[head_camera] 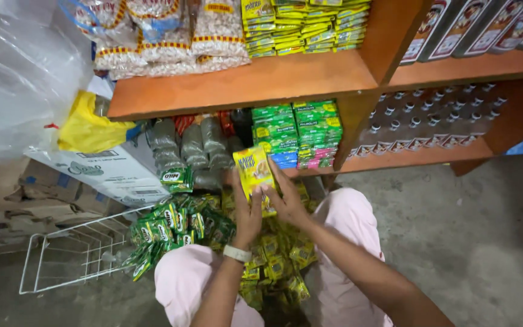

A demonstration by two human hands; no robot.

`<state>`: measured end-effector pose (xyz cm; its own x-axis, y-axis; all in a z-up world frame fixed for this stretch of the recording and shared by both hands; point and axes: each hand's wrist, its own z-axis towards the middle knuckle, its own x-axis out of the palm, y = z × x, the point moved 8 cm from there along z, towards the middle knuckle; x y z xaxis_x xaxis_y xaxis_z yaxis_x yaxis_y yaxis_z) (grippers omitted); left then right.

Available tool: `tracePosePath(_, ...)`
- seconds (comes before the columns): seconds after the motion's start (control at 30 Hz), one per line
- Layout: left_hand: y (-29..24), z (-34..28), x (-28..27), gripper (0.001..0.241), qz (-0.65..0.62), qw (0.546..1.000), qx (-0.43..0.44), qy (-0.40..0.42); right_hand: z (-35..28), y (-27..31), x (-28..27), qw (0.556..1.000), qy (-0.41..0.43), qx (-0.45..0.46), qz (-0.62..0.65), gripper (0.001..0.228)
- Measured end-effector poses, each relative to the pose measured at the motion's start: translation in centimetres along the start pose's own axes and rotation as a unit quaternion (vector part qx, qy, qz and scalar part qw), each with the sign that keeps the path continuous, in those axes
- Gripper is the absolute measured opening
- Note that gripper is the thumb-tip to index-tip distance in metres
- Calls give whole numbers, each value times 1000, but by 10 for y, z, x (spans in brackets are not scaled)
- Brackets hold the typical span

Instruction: Sorting and stacking yellow seasoning packets onto shelves in a grocery store.

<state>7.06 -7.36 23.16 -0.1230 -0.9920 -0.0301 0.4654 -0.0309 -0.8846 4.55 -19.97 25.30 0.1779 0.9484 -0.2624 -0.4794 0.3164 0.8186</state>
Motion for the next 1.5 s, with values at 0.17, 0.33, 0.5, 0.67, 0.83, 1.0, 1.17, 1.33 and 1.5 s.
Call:
tracePosePath(0.17, -63, 60, 8, 66, 38, 996, 83, 1, 61, 43, -30, 998, -18, -45, -27, 65)
tracePosePath(0.33, -106, 127, 20, 62, 41, 989, 142, 7, 127, 81, -61, 995, -21, -75, -66, 63)
tracePosePath(0.5, -115, 208, 25, 58, 85, 974, 210, 6, 203, 90, -85, 990, -1, -130, -62, 64)
tracePosePath(0.67, -114, 287, 24, 58, 41, 968, 247, 22, 299, 79, -128, 970, -38, -136, -196, 46)
tracePosePath(0.83, -91, 365, 33, 62, 0, 969, 243, 45, 372, 64, -154, 882, -62, -133, -448, 49)
tracePosePath(1.0, -76, 421, 47, 72, 37, 981, 190, 20, 381, 27, -156, 830, 54, 15, -555, 72)
tracePosePath(1.17, -27, 482, 71, 79, 21, 995, 69, 69, 377, 17, -158, 829, 59, 28, -555, 71)
tracePosePath(1.33, 68, 542, 82, 83, 41, 990, -26, 130, 378, 6, -160, 828, 23, -30, -560, 77)
tracePosePath(1.5, 33, 530, 88, 94, 263, 949, -14, 173, 379, 12, -157, 823, 43, -6, -567, 83)
